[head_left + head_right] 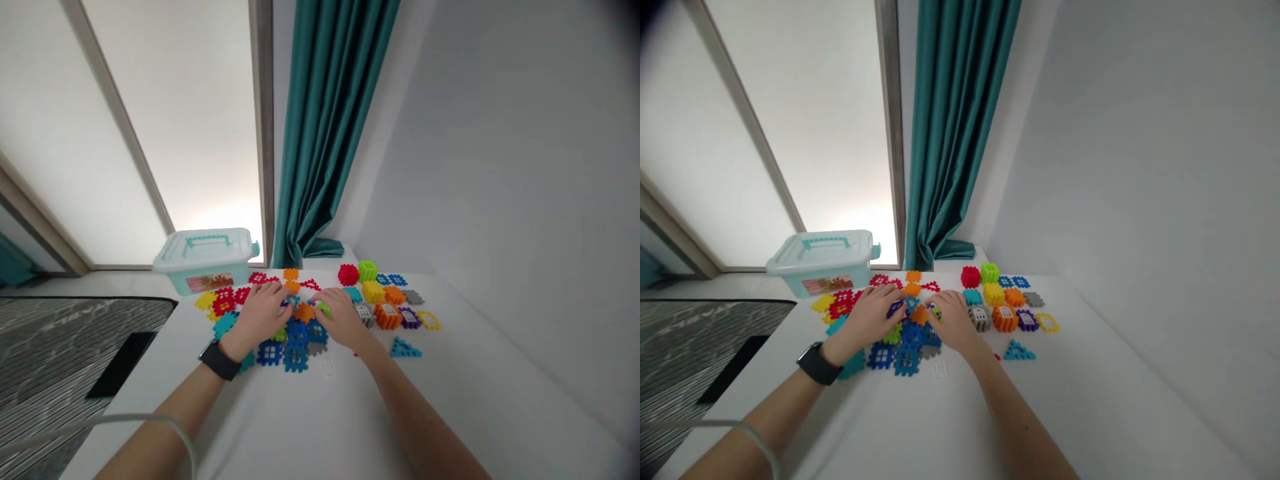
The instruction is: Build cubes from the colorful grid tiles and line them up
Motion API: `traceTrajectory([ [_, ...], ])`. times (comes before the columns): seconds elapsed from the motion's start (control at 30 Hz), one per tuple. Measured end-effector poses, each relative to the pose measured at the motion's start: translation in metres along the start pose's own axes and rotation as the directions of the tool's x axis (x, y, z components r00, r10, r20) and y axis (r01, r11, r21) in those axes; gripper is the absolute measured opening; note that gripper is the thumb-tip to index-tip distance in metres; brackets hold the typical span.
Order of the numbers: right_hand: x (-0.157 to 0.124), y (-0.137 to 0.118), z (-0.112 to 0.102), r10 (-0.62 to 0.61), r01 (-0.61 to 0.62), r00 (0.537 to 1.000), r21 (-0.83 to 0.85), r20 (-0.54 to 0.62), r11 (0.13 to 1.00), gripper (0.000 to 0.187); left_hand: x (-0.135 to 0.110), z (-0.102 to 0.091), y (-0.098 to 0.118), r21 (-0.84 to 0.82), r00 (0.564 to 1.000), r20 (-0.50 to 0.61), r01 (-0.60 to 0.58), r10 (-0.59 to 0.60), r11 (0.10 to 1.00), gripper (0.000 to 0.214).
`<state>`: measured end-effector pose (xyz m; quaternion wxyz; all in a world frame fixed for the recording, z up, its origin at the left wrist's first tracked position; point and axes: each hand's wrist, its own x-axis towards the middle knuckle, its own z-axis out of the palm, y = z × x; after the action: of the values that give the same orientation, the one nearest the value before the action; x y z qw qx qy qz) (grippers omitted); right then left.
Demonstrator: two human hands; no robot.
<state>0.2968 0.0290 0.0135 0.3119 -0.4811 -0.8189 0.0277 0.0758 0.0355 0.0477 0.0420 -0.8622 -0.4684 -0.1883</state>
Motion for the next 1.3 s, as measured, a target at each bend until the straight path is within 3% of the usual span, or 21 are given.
traceTrajectory([
  [0.2,0.011,-0.029,0.025,-0.035,0.032,0.999,0.068,0.042,0.997,0.013,-0.026,-0.006,-0.031,-0.017,1.000,0.000,0.014,-0.014,1.000,0.019],
  [0.43,-0.004,-0.041,0.049,-0.010,0.004,0.997,0.074,0.078,0.997,0.015,-0.049,0.007,-0.060,-0.220,0.993,0.050,-0.096,0.109,0.971,0.021],
  [0.6,-0.017,-0.040,0.059,-0.050,0.043,0.992,0.065,0.114,0.997,0.019,-0.059,0.010,-0.075,-0.254,0.998,0.033,-0.050,0.061,0.966,0.021],
  [0.87,-0.019,-0.039,0.059,-0.076,0.068,0.989,0.071,0.123,0.995,0.020,-0.073,-0.017,-0.113,-0.190,0.993,0.016,0.117,-0.116,0.975,0.025],
  [1.1,-0.019,-0.037,0.059,-0.076,0.066,0.987,0.075,0.143,0.995,0.019,-0.080,-0.009,-0.109,-0.091,0.966,0.221,0.159,-0.136,0.983,0.054],
  [1.3,-0.019,-0.036,0.060,-0.088,0.079,0.987,0.074,0.132,0.994,0.018,-0.082,0.004,-0.109,-0.102,0.975,0.205,0.110,-0.087,0.989,0.045],
])
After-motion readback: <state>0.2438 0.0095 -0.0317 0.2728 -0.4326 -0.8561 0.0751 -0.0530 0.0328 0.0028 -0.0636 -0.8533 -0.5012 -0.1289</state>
